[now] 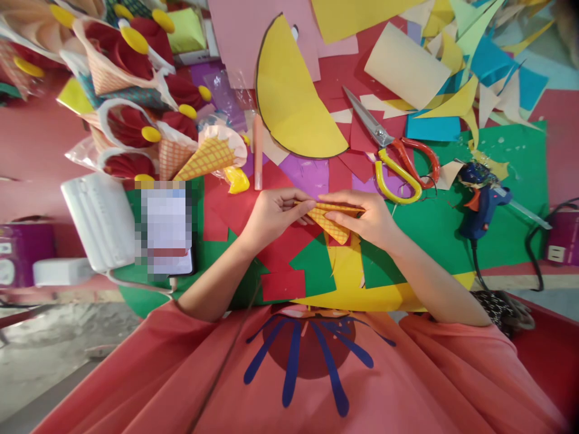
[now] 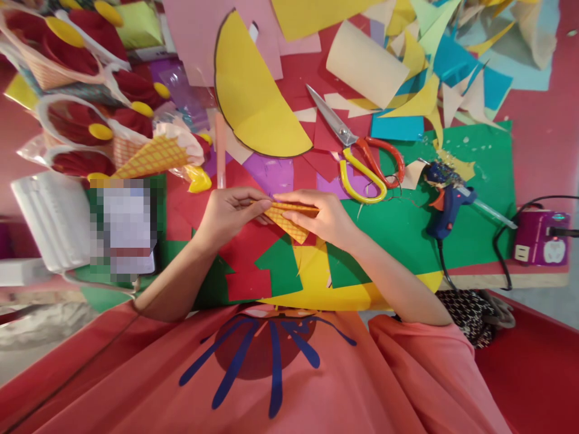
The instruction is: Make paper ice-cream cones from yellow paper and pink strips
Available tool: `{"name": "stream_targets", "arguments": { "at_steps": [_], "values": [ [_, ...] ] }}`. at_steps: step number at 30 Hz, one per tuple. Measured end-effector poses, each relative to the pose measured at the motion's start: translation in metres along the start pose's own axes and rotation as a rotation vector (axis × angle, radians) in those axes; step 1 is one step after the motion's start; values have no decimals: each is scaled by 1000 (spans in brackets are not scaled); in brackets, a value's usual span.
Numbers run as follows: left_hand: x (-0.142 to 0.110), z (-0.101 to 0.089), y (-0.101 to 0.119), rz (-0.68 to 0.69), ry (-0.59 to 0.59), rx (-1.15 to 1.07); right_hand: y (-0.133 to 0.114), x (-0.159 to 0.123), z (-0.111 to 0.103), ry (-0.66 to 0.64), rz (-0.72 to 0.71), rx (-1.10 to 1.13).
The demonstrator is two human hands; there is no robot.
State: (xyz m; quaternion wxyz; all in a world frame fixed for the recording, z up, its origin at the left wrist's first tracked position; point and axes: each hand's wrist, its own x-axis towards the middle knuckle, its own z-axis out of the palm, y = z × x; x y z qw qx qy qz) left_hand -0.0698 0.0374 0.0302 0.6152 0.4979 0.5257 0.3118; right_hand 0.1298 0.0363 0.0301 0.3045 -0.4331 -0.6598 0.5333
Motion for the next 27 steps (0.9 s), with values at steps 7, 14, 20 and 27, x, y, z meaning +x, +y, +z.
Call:
{"name": "stream_targets", "arguments": {
  "at_steps": [7,14,20,27],
  "values": [
    [-1,2,-3,79,111,-1,-3,2,-1,100,162,156],
    [-2,4,-5,168,150,3,1,4,2,139,159,154],
    [-2,5,-3,124,81,19,4,4,3,125,147,182],
    [-1,4,-6,204,161,84,2,4,2,235,73,184]
  ]
}}
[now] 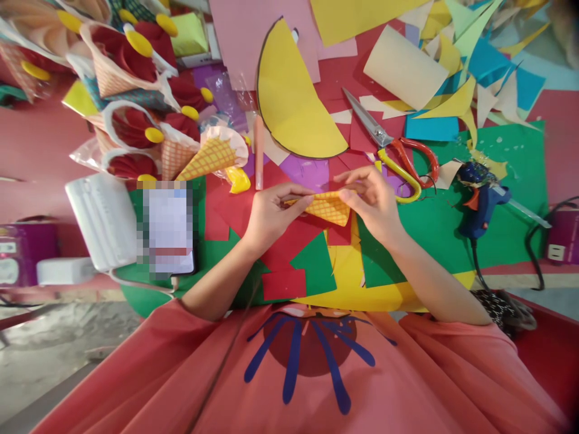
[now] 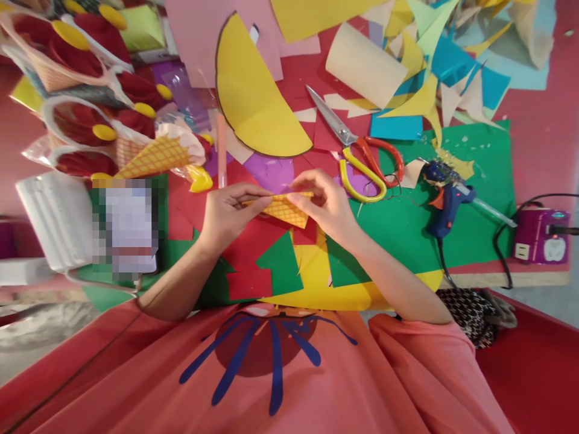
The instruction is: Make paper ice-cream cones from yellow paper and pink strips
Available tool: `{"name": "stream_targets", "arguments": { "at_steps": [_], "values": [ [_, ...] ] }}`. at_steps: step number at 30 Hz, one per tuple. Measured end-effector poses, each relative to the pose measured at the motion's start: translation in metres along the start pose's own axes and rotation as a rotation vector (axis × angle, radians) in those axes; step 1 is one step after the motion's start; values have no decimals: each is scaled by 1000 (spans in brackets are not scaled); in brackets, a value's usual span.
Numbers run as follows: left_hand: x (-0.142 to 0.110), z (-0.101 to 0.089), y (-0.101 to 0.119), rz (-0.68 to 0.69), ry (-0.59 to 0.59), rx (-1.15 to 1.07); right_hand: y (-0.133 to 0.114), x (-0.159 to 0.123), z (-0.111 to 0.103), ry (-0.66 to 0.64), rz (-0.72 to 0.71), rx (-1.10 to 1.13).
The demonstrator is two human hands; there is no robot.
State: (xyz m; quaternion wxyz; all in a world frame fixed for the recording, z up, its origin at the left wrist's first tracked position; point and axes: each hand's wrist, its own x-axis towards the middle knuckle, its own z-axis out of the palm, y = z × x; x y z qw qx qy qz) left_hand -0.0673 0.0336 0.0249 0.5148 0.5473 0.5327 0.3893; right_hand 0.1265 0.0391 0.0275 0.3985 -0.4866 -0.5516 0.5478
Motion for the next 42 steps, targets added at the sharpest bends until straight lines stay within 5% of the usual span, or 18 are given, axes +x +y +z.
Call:
{"name": "stream_targets", "arguments": {
  "at_steps": [6,13,17,20,23,27,32,38,42],
  "values": [
    [-1,-1,1,108,181,68,0,5,-5,81,-12,-18],
    [-5,4,-5,206,200,138,0,2,4,72,-27,6],
    [-9,7,-5,224,144,148,0,1,4,111,-31,33],
    [-9,4,0,177,-25,108,-1,2,0,77,-35,67],
    [-6,-1,4,124,-275,-1,-4,3,-5,-63,-15,35],
    [-3,-2,4,61,-432,-143,-6,2,-6,-283,-36,-13],
    [-2,2,3,-45,-456,-261,-4,1,-5,-335,-33,-53],
    [-5,5,1,-163,-474,-182,-3,1,-6,-67,-86,-119],
    [-4,5,-3,-188,-394,-139,-1,2,-6,-9,-58,-79]
  ]
}}
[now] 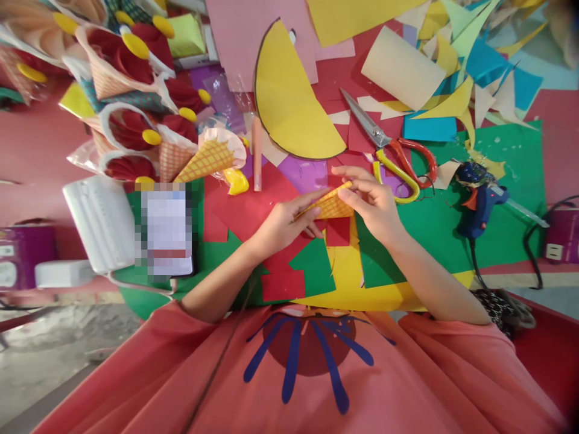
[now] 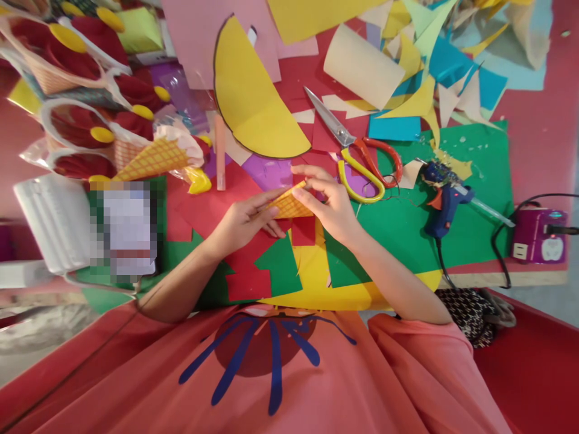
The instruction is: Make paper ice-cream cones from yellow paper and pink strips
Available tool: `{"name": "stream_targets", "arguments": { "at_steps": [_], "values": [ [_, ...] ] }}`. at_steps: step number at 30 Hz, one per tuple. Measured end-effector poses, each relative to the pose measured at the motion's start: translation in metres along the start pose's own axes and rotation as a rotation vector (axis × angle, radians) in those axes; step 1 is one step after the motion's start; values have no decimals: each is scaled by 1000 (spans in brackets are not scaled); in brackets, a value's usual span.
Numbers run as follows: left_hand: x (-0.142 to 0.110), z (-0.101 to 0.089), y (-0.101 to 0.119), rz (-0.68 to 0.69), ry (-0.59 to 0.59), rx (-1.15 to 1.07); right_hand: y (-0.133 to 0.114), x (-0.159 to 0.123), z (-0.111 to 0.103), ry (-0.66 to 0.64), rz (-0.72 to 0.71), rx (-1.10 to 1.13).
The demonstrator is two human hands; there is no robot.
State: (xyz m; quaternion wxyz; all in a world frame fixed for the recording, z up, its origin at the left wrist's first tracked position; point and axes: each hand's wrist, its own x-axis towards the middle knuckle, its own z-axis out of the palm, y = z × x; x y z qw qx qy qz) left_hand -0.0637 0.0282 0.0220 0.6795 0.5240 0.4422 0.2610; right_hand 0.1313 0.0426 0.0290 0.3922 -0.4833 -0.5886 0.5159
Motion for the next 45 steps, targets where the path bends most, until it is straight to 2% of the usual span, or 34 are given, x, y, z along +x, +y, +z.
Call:
{"name": "stream_targets", "arguments": {
  "at_steps": [4,8,17,24,45],
  "values": [
    [2,-1,-2,1,88,-32,1,0,2,-8,26,25],
    [2,-2,1,-11,116,-69,0,0,2,11,72,35],
    [1,-4,7,-63,122,-189,-1,2,1,41,62,39],
    [2,-3,5,-50,105,-212,-3,2,1,61,34,42],
    [4,-2,0,-7,221,-96,-1,-1,1,57,-1,16]
  ]
}}
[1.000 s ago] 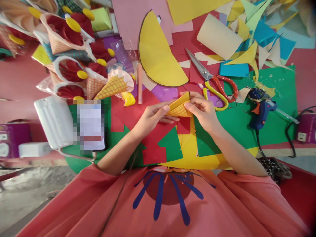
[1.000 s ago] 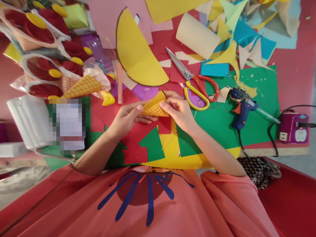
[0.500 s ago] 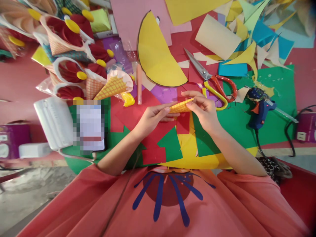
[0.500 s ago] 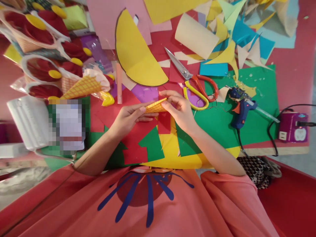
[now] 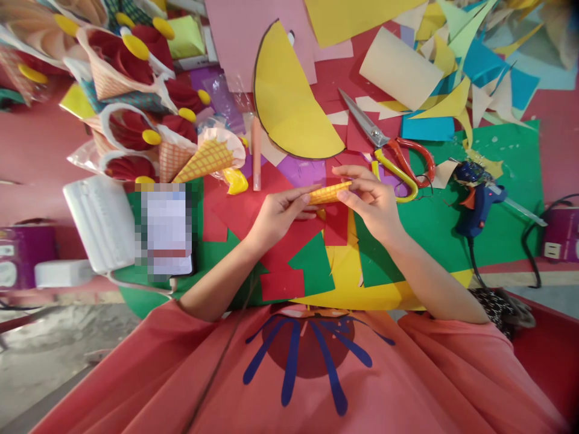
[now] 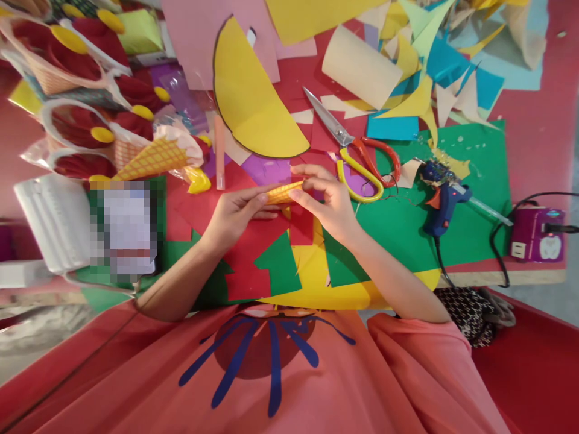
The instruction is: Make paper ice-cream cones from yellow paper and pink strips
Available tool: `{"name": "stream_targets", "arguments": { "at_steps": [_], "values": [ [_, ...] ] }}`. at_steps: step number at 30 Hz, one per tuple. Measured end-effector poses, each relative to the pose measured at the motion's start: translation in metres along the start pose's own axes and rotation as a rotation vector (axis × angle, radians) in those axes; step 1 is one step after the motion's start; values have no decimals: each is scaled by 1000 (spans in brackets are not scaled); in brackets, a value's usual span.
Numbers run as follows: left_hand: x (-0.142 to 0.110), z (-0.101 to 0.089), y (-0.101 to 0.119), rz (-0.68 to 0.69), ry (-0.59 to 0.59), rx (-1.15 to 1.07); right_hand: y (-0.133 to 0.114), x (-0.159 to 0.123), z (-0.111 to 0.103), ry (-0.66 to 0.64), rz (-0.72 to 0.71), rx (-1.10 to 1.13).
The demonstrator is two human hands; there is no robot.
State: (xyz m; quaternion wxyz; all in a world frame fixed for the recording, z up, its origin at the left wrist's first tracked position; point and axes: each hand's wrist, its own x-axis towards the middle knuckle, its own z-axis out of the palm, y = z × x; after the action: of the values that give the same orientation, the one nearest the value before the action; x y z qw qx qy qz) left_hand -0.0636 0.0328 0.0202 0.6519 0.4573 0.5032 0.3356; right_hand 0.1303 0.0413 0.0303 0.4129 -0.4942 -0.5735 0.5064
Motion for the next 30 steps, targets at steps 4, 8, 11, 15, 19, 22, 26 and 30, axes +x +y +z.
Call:
{"name": "stream_targets", "arguments": {
  "at_steps": [4,8,11,15,19,22,26,30],
  "values": [
    [0,1,-1,25,16,29,0,0,0,24,-16,-8],
    [-2,2,2,33,-15,11,-1,2,-1,38,2,16],
    [-4,0,5,-2,-11,-38,1,4,-3,61,-6,37],
    [-1,-4,5,52,79,-135,9,6,-7,133,-43,79],
    [1,-7,4,191,186,-116,15,7,-9,155,-20,180],
    [-1,-7,5,320,252,-16,15,8,-9,166,4,226],
    [-5,-7,6,398,277,99,14,9,-9,162,45,263],
    [-5,-7,3,466,290,193,13,9,-9,160,84,285]
  ]
}}
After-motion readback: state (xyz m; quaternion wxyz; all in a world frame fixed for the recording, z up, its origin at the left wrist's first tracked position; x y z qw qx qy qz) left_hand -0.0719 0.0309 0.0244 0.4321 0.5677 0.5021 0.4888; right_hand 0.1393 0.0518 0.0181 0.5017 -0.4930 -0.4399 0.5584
